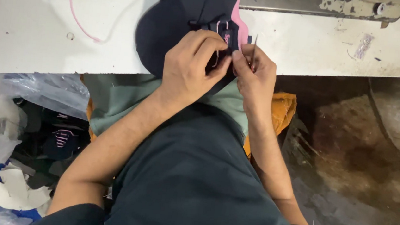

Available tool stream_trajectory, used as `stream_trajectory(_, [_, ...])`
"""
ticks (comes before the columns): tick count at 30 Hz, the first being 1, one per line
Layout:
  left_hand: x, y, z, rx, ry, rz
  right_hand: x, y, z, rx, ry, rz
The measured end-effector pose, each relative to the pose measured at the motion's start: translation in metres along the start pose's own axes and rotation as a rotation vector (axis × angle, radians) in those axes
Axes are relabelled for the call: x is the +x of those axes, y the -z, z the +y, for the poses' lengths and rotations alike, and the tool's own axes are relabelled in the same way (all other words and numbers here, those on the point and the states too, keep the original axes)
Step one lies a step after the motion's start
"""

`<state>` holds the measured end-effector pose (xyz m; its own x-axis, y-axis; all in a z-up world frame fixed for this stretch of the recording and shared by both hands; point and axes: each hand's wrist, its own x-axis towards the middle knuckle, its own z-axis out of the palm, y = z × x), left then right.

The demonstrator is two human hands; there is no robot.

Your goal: The person uses a sewing machine to stitch the upper part of a dark blue shoe with pink laces. They then use a red tool to pull and tighten the pink laces through the eyelets, adjusting the fit of the shoe.

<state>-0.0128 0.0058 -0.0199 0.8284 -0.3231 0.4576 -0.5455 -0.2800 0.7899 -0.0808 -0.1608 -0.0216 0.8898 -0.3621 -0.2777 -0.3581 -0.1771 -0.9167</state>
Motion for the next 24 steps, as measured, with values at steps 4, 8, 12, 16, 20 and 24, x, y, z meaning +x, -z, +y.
stream_trajectory(4, [-0.003,0.001,0.005,0.016,-0.030,-0.004,-0.002,0.001,0.006,0.293,-0.162,-0.003])
stream_trajectory(8, [-0.003,-0.004,0.009,0.127,-0.068,-0.031,-0.004,0.001,0.025,0.254,-0.066,0.011])
stream_trajectory(12, [-0.005,-0.007,0.006,0.168,-0.093,-0.036,-0.007,-0.005,0.037,0.171,0.051,0.031])
stream_trajectory(16, [-0.004,-0.009,0.000,-0.045,0.063,0.035,-0.004,-0.006,0.023,0.329,-0.082,0.049])
stream_trajectory(20, [-0.004,-0.004,-0.002,-0.249,0.231,0.030,-0.003,0.005,0.011,0.410,-0.195,-0.030])
stream_trajectory(24, [-0.005,-0.002,-0.005,-0.203,0.218,0.014,-0.019,0.001,-0.027,0.310,-0.109,-0.015])
